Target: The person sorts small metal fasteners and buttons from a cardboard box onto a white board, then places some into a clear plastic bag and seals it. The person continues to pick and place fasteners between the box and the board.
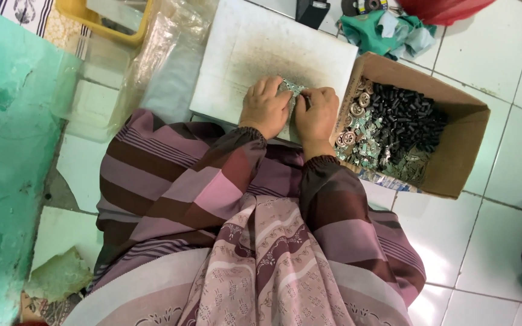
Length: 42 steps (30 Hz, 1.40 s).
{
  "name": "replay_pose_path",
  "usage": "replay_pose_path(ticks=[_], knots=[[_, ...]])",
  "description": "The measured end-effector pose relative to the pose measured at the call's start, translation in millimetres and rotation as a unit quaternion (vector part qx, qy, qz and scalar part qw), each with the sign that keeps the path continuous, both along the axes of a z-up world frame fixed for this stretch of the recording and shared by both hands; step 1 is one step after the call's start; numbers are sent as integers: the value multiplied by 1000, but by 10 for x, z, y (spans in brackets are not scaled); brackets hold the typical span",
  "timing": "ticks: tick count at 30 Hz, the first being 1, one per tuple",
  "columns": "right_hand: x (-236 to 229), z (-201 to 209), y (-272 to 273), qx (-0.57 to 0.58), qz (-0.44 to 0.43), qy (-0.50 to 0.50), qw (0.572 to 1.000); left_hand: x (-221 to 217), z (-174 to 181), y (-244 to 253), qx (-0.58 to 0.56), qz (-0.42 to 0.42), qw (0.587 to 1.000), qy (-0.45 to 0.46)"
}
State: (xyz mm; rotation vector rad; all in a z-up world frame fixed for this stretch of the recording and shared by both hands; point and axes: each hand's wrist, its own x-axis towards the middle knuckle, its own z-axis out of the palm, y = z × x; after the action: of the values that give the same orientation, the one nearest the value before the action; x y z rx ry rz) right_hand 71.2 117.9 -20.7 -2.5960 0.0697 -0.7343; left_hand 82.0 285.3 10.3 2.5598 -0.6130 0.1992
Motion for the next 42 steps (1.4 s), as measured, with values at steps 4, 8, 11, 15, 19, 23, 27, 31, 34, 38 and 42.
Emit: replay_pose_path(ticks=[4,8,11,15,19,23,27,31,34,38,42], knots=[[-133,-24,-49,-13,-22,7,1000,-82,-210,-70,-13,-40,997,-69],[-505,202,-184,-2,36,-5,999,-457,218,-226,-19,-71,997,-35],[-966,361,-465,20,77,47,996,-839,316,-438,-9,-112,993,27],[-1536,456,-1048,-10,112,189,975,-1210,471,-829,-55,-222,972,-47],[-1870,853,-1675,18,87,224,970,-1418,361,-1254,-38,-285,957,-48],[-2006,765,-2487,-37,-28,307,950,-1505,237,-1717,-27,-351,936,-9],[-2043,704,-3049,24,-156,333,930,-1488,424,-2207,47,-402,910,86],[-1942,508,-3193,40,-178,389,903,-1416,295,-2710,66,-429,891,134],[-1843,261,-3302,15,-189,438,879,-1397,64,-3052,87,-415,888,175],[-1654,227,-3307,-35,-186,463,866,-1313,94,-3217,108,-437,858,248],[-1524,-132,-3435,-71,-181,467,863,-1301,189,-3186,128,-442,834,304]])
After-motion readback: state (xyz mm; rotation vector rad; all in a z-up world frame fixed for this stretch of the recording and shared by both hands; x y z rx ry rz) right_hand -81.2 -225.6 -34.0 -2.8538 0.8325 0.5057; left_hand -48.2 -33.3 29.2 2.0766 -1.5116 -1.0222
